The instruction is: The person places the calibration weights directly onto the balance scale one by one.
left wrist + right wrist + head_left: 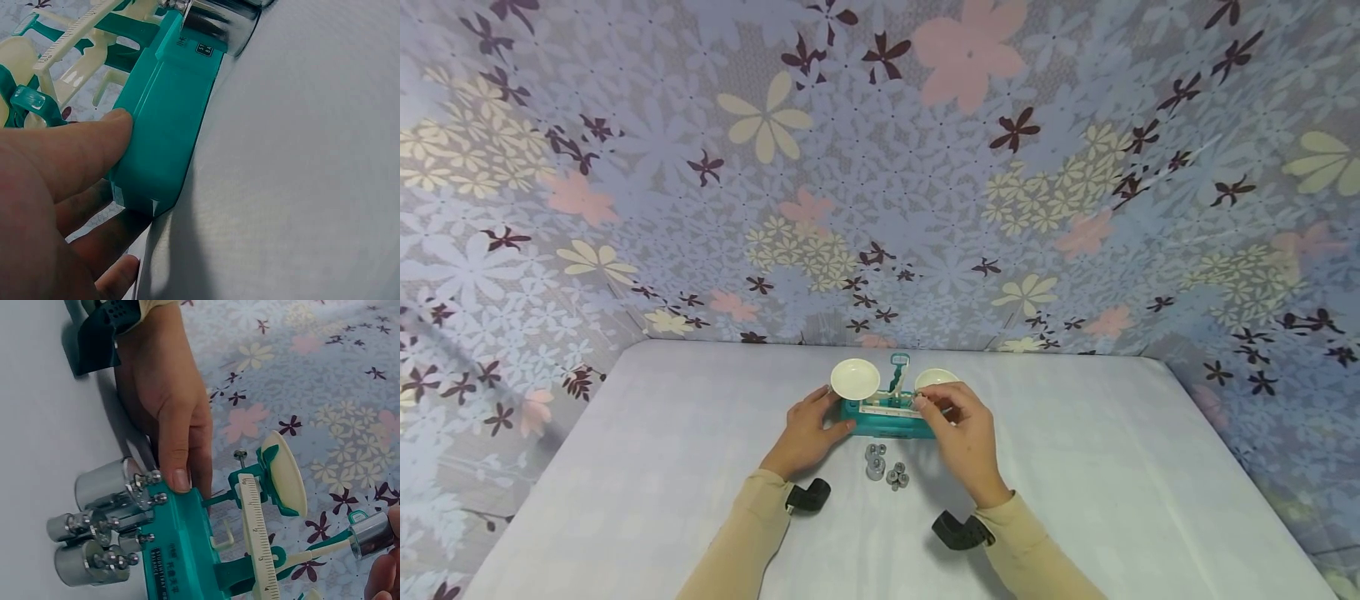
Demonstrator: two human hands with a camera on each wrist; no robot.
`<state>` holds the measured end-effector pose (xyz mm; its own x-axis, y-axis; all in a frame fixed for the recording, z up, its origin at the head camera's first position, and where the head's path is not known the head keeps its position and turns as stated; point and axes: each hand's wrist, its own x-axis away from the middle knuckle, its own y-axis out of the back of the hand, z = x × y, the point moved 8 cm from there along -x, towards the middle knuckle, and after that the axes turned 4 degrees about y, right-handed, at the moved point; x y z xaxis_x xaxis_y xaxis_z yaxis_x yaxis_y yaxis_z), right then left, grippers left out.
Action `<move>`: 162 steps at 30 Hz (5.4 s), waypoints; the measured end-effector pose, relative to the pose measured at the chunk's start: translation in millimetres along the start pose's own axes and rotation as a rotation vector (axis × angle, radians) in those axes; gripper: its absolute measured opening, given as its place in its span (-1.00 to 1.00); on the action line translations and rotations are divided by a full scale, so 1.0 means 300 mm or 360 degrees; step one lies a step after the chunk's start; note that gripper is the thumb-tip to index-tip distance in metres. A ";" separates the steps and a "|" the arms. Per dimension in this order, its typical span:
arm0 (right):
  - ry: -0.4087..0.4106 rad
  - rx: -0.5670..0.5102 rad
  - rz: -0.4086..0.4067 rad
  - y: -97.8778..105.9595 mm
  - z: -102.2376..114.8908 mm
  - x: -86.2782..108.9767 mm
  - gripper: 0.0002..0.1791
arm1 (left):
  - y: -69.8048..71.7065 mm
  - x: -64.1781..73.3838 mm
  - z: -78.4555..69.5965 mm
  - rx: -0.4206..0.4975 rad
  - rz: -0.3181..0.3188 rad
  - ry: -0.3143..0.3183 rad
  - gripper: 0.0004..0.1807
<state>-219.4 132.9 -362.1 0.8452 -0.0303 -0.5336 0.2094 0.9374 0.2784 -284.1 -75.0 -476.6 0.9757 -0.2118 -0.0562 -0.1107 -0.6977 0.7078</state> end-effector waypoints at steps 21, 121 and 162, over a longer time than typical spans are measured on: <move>0.0039 0.0106 -0.0174 0.058 -0.023 -0.037 -0.87 | -0.006 -0.004 0.010 0.0009 0.0013 0.0013 -0.32; 0.0195 0.0228 -0.0405 0.092 -0.036 -0.042 -0.79 | -0.008 -0.012 0.020 -0.0012 0.0040 0.0057 -0.30; -0.0058 0.0038 0.0267 -0.170 -0.160 0.095 -0.79 | -0.005 -0.006 0.008 -0.0013 0.0012 -0.0012 -0.30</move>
<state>-229.7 100.9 -429.9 0.8864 0.1129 -0.4490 0.0752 0.9218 0.3803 -286.2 -75.0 -479.2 0.9734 -0.2219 -0.0562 -0.1162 -0.6903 0.7141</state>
